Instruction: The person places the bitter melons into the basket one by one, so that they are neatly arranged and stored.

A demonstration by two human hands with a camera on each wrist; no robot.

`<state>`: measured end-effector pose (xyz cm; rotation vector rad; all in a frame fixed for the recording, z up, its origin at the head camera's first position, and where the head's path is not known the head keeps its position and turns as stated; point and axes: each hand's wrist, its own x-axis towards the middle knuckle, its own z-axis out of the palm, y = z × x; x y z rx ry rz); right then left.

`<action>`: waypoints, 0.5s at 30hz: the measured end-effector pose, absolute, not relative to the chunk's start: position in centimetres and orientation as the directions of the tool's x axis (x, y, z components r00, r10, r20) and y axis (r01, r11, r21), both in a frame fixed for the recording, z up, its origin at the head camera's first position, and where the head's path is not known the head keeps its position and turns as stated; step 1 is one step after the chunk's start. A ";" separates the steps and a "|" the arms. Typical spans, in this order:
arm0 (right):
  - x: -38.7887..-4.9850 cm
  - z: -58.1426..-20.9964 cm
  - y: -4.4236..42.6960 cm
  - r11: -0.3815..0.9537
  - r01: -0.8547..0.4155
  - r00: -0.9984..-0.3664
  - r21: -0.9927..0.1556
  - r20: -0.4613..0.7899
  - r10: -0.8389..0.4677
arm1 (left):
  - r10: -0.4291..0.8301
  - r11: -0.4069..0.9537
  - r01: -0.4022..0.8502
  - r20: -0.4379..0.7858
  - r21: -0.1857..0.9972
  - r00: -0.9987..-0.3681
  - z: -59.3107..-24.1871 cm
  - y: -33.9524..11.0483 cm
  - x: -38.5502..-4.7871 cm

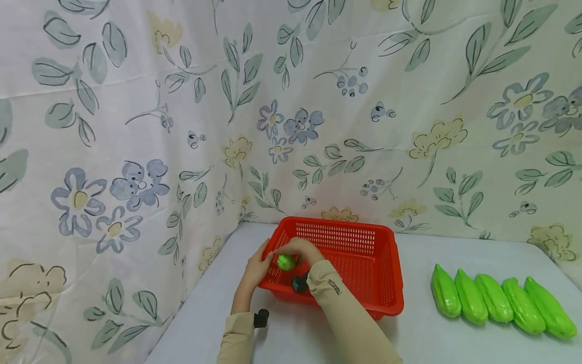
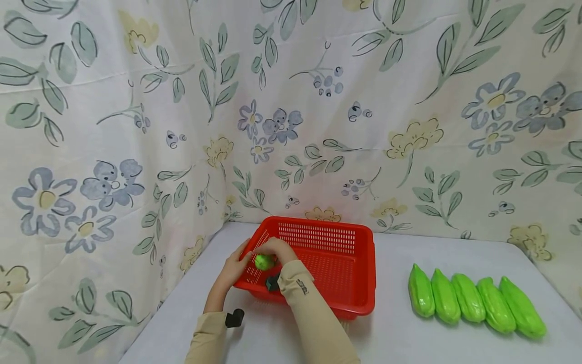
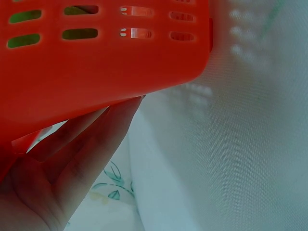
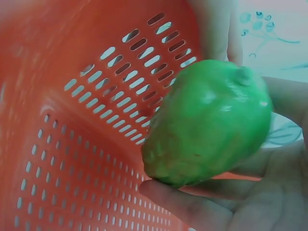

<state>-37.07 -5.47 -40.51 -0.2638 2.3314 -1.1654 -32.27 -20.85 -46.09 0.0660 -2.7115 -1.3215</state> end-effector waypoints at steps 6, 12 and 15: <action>-36.6 -40.4 -5.4 0.584 0.080 -0.837 -0.808 -0.373 -0.401 | -0.096 0.627 0.011 0.092 0.779 -0.991 -46.1 -20.8 -32.2; -36.6 -40.7 -5.3 0.547 0.125 -0.829 -0.828 -0.390 -0.401 | -0.094 0.625 0.009 0.086 0.781 -0.992 -46.1 -20.8 -32.2; -36.7 -40.8 -5.3 0.552 0.126 -0.829 -0.824 -0.393 -0.398 | -0.092 0.624 0.014 0.091 0.781 -0.992 -46.1 -20.9 -32.2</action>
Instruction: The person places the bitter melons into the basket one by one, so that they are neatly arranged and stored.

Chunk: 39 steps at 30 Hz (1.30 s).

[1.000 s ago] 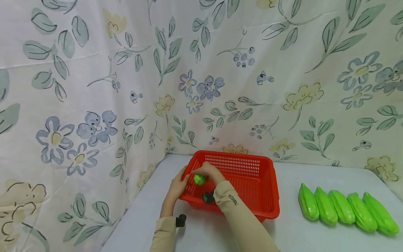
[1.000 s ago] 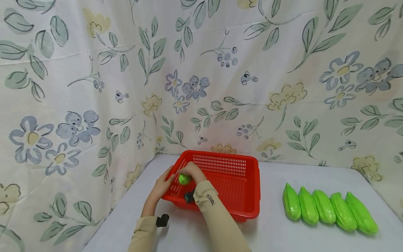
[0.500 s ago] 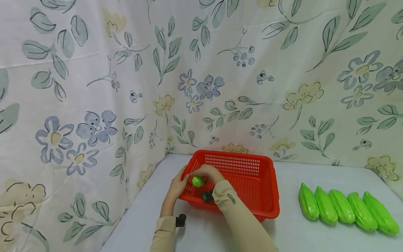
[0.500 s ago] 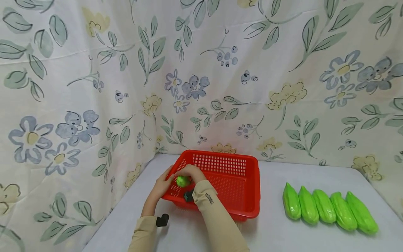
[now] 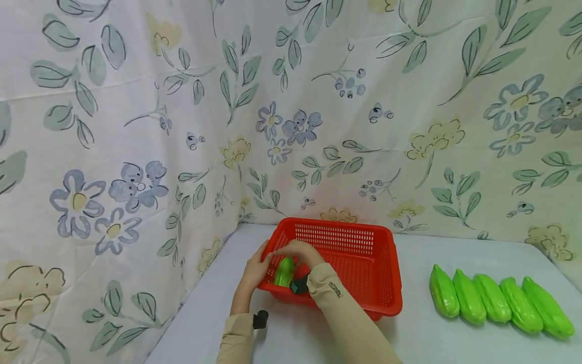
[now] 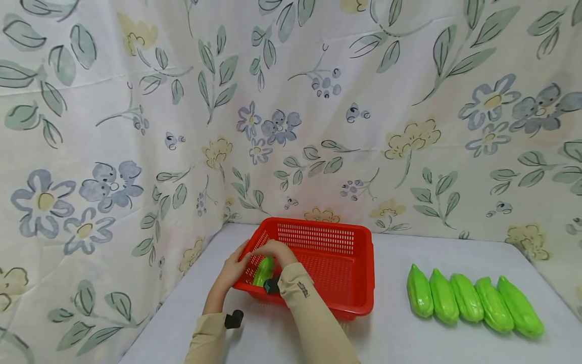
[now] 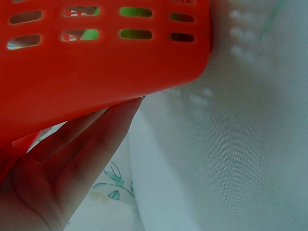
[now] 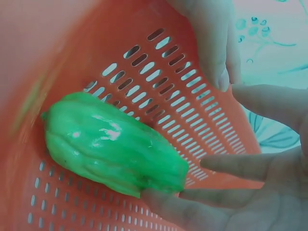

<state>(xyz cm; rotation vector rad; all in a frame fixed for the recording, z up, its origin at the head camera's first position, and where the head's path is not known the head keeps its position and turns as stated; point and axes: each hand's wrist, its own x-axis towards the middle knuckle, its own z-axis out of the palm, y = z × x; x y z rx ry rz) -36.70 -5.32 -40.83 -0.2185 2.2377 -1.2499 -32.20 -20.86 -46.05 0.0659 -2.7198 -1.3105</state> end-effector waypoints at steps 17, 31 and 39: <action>-36.4 -41.0 -5.1 0.520 0.126 -0.845 -0.845 -0.366 -0.391 | -0.101 0.607 0.004 0.082 0.795 -0.992 -46.2 -20.8 -32.3; -35.6 -40.1 -4.2 0.504 0.046 -0.883 -0.863 -0.271 -0.384 | -0.101 0.615 0.029 0.115 0.788 -0.988 -45.9 -20.7 -32.2; -34.6 -39.2 -3.8 0.456 0.012 -0.893 -0.890 -0.215 -0.396 | -0.100 0.617 0.027 0.112 0.786 -0.989 -46.0 -20.8 -32.1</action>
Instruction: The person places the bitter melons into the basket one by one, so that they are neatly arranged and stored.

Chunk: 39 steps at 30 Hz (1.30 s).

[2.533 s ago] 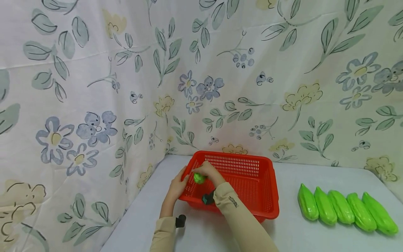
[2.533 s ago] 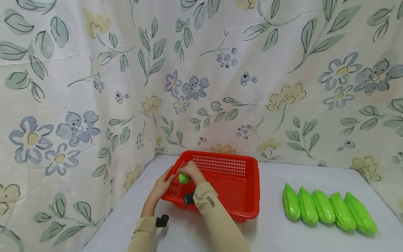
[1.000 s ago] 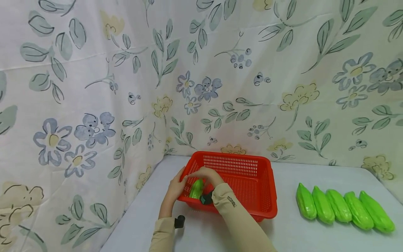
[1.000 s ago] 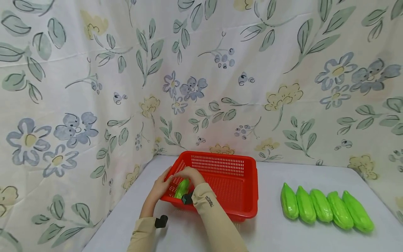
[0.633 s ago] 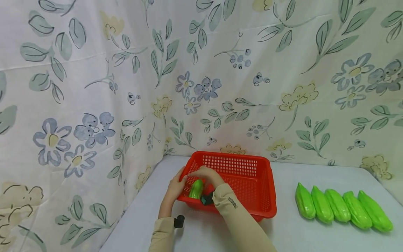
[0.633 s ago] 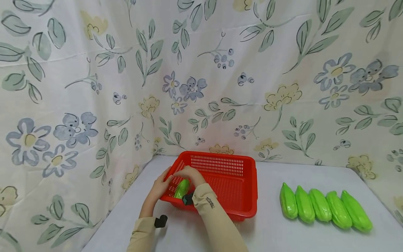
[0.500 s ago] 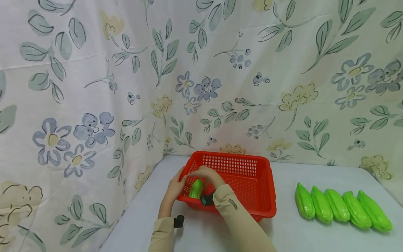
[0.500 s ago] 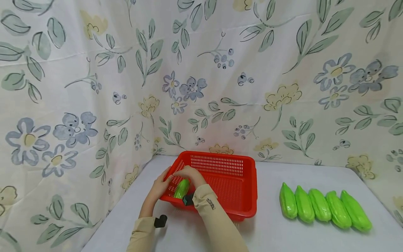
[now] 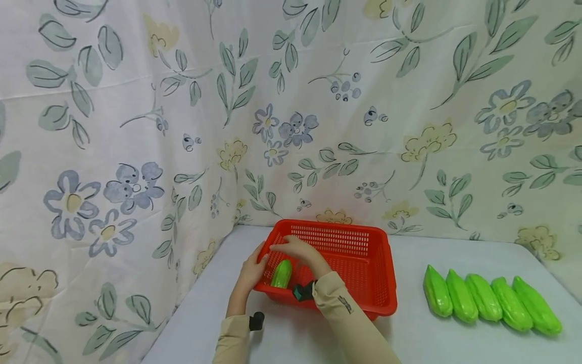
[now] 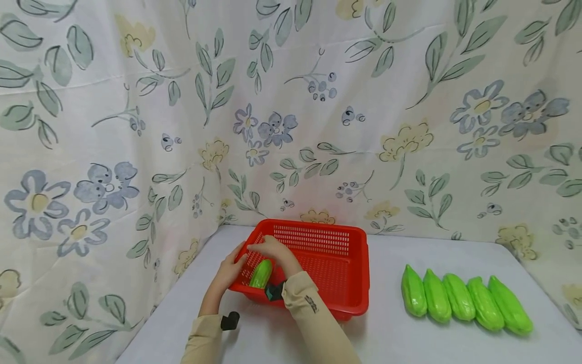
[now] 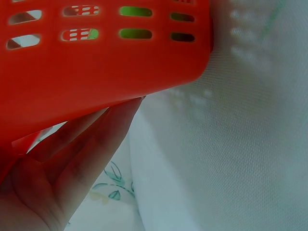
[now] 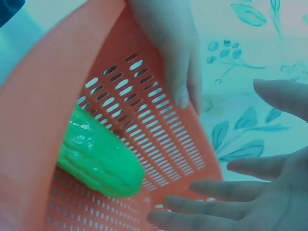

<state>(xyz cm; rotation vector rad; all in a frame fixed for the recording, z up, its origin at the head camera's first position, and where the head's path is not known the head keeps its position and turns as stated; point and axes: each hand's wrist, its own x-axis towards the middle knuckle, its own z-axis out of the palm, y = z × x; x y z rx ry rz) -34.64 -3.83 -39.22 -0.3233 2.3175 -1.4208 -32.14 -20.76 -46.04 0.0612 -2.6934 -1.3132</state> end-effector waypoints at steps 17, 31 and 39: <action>-32.7 -38.3 -2.8 0.346 -0.127 -0.932 -0.930 -0.008 -0.362 | -0.106 0.614 0.009 0.093 0.789 -0.990 -46.0 -20.8 -32.0; -31.2 -37.6 -1.4 0.240 -0.169 -0.947 -0.956 0.090 -0.308 | -0.107 0.604 0.010 0.093 0.797 -0.990 -45.7 -20.7 -32.0; -30.1 -36.8 0.0 0.235 -0.160 -0.956 -0.959 0.091 -0.280 | -0.118 0.613 0.000 0.092 0.790 -0.989 -45.7 -20.6 -32.0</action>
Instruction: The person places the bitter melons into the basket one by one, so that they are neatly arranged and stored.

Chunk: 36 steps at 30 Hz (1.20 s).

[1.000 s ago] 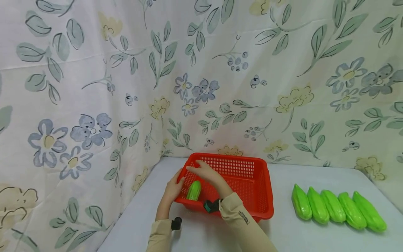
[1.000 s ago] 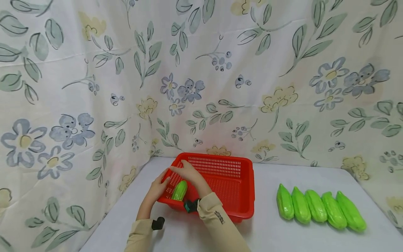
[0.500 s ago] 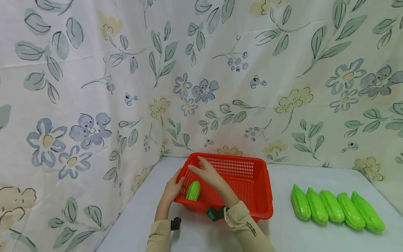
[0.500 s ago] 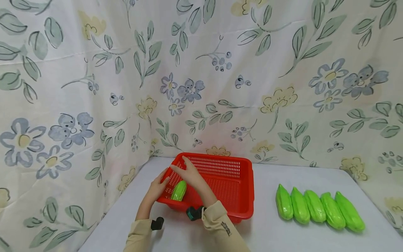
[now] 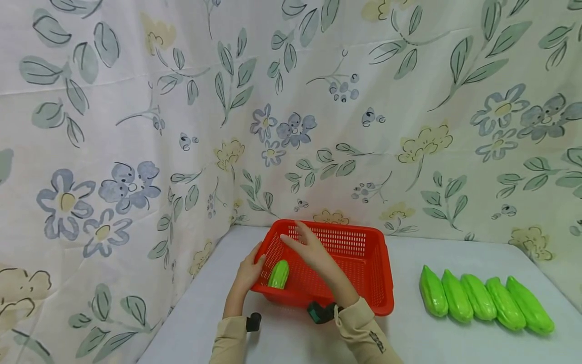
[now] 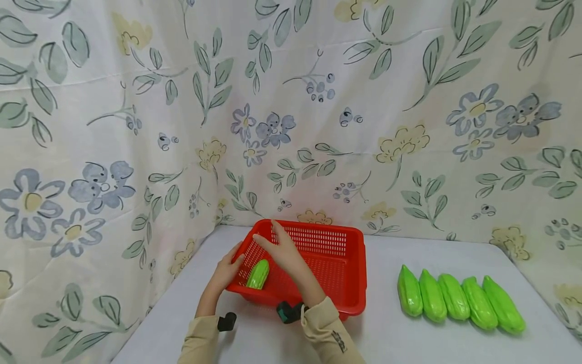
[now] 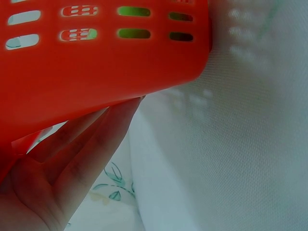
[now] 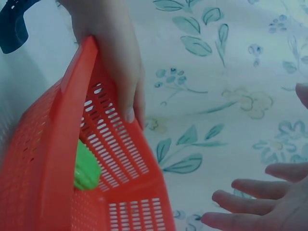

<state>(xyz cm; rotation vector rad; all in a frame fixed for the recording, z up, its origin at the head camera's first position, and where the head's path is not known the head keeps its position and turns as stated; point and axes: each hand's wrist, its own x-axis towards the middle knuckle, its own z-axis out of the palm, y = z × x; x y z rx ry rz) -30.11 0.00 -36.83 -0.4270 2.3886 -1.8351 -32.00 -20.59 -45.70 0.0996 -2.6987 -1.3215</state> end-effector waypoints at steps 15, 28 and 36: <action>-29.4 -36.7 3.2 0.247 -0.150 -0.969 -0.957 0.092 -0.230 | -0.123 0.624 -0.011 0.085 0.781 -0.989 -46.0 -20.7 -32.3; -29.8 -37.1 5.9 0.291 -0.141 -0.975 -0.946 0.081 -0.209 | -0.126 0.629 -0.020 0.077 0.778 -0.989 -46.2 -20.8 -32.4; -30.2 -37.7 8.6 0.311 -0.137 -0.975 -0.941 0.071 -0.213 | -0.129 0.632 -0.016 0.084 0.775 -0.988 -46.1 -20.7 -32.5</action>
